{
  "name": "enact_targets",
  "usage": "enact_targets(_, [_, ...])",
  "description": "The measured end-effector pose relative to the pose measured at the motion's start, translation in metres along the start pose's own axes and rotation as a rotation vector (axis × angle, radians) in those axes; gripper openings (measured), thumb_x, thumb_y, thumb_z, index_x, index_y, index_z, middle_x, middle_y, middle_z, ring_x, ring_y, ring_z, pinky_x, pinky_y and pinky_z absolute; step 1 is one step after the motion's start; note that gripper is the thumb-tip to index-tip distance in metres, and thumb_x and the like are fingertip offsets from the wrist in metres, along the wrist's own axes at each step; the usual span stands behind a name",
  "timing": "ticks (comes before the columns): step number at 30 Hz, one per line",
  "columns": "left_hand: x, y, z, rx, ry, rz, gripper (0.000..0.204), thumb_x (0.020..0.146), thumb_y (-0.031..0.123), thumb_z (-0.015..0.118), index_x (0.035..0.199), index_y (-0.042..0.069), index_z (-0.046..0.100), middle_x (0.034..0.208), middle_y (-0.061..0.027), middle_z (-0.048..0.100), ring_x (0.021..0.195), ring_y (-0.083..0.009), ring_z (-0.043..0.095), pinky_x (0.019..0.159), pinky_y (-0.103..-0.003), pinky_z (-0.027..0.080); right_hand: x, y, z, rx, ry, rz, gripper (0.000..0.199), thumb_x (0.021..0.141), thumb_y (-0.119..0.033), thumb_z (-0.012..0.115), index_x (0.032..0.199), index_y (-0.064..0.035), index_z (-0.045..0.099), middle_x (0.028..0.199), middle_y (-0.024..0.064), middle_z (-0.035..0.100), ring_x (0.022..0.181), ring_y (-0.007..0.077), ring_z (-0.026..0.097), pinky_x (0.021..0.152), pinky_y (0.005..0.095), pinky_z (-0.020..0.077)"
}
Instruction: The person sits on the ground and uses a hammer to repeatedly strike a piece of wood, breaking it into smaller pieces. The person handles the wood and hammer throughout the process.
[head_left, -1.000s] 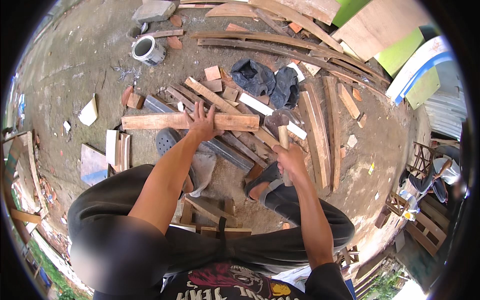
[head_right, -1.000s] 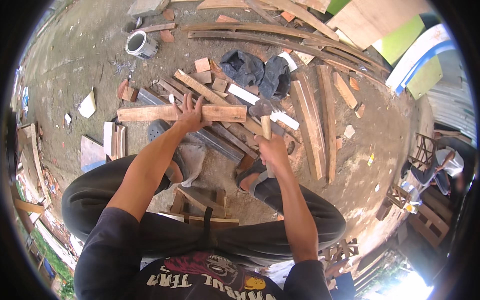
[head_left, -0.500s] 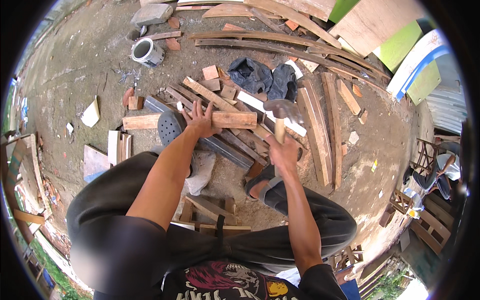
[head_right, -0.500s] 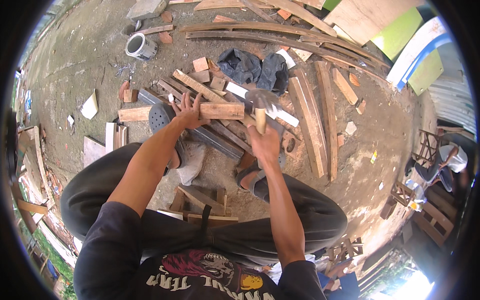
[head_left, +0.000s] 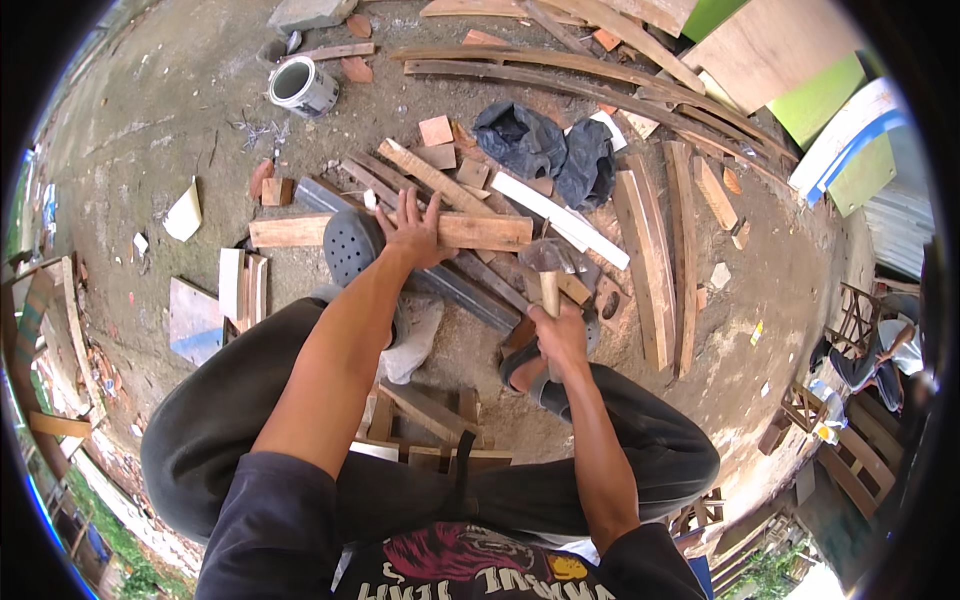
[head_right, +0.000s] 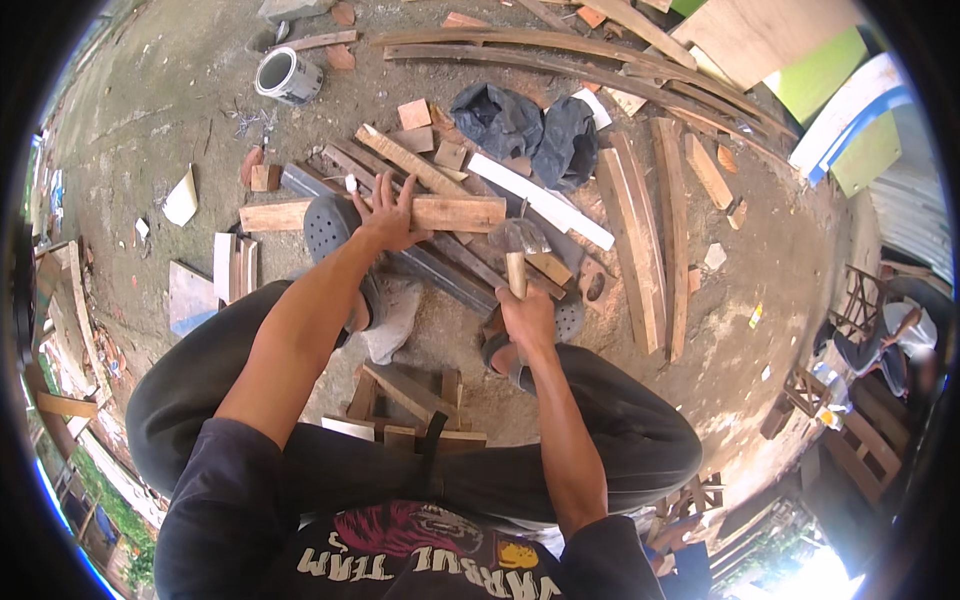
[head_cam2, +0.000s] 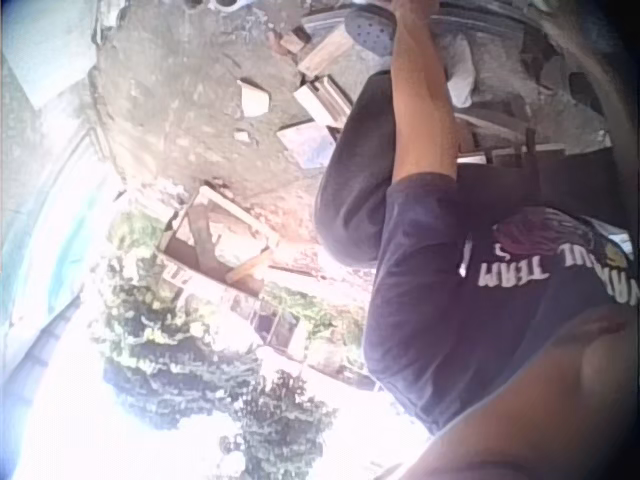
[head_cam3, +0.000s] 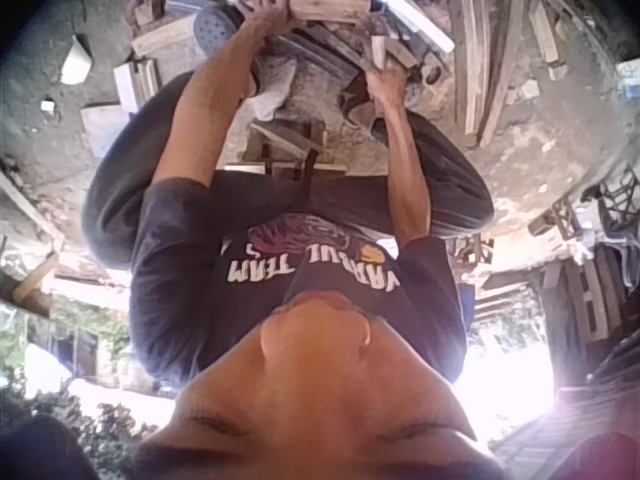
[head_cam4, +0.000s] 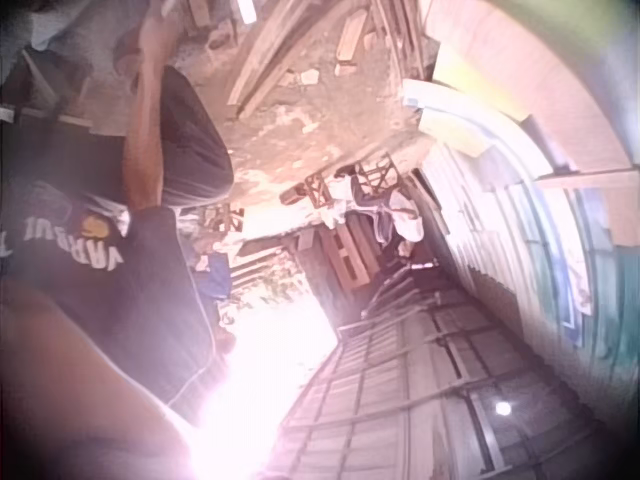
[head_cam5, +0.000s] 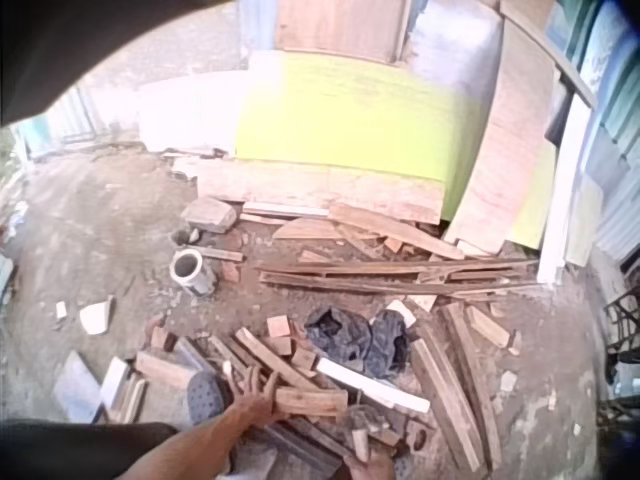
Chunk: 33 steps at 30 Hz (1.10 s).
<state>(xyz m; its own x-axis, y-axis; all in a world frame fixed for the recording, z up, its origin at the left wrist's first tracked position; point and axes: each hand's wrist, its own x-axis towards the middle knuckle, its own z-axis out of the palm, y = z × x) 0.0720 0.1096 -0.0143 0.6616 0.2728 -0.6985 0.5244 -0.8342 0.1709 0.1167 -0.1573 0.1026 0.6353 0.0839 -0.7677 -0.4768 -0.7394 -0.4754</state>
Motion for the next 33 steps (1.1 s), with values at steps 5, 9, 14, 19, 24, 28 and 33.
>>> enact_targets(5, [-0.005,0.006,0.001,0.02,0.025,0.001,0.113,0.076,0.065,0.073,0.159,0.02,0.011,0.162,-0.027,0.006,0.151,-0.0434,0.006,0.108,-0.079,0.002,-0.008,-0.071,-0.035,0.024,0.193,-0.346,0.03,0.091,-0.027,0.069,0.078,-0.0016,0.06,0.054,0.0024,0.051,0.043,0.0128,0.049,0.042,0.0315,0.0377])
enact_targets(9, [-0.005,-0.004,0.019,0.066,0.185,0.061,0.083,0.082,0.045,0.076,0.149,0.02,0.033,0.149,-0.0159,0.036,0.143,-0.0342,0.031,0.109,-0.078,0.012,-0.013,-0.098,-0.045,0.197,0.166,-0.351,0.027,0.092,-0.024,0.07,0.078,-0.0041,0.058,0.053,-0.0012,0.048,0.04,0.0082,0.044,0.037,0.0279,0.0334])
enact_targets(14, [-0.013,-0.015,0.036,0.11,0.291,0.187,0.064,0.084,0.031,0.075,0.138,0.02,0.043,0.127,-0.0094,0.048,0.129,-0.0287,0.044,0.106,-0.076,0.02,-0.013,-0.057,-0.052,0.098,0.159,-0.213,0.036,0.088,-0.034,0.068,0.082,0.001,0.063,0.055,0.005,0.055,0.046,0.0156,0.055,0.049,0.0346,0.0434])
enact_targets(19, [-0.022,-0.012,0.039,0.199,0.257,0.17,0.065,0.084,0.032,0.075,0.138,0.017,0.043,0.126,-0.0092,0.048,0.129,-0.0285,0.045,0.106,-0.072,0.027,-0.027,-0.039,-0.051,0.081,0.151,-0.094,0.035,0.088,-0.033,0.068,0.086,0.0024,0.065,0.057,0.0069,0.057,0.049,0.0172,0.057,0.051,0.0358,0.0451])
enact_targets(24, [-0.018,-0.015,0.036,0.132,0.312,0.163,0.073,0.081,0.037,0.078,0.141,0.016,0.042,0.133,-0.0124,0.046,0.132,-0.0305,0.043,0.105,-0.07,0.029,-0.025,-0.024,-0.048,-0.066,0.168,-0.143,0.038,0.088,-0.035,0.066,0.098,0.0015,0.069,0.071,0.0138,0.066,0.068,0.0261,0.066,0.068,0.04,0.0497])
enact_targets(28, [-0.018,-0.018,0.034,0.102,0.344,0.142,0.073,0.081,0.039,0.077,0.141,0.016,0.042,0.133,-0.0133,0.046,0.132,-0.0312,0.043,0.105,-0.07,0.029,-0.025,-0.029,-0.033,-0.058,0.117,-0.16,0.039,0.087,-0.036,0.066,0.103,-0.0005,0.07,0.078,0.0167,0.069,0.076,0.0314,0.068,0.074,0.0417,0.0502])
enact_targets(33, [-0.012,-0.01,0.03,0.062,0.291,0.116,0.076,0.081,0.038,0.077,0.144,0.016,0.04,0.138,-0.0164,0.044,0.135,-0.0345,0.041,0.106,-0.072,0.026,0.002,-0.028,-0.014,-0.276,0.019,-0.201,0.039,0.088,-0.034,0.066,0.099,0.0029,0.067,0.074,0.021,0.067,0.071,0.0354,0.067,0.069,0.0446,0.0498])
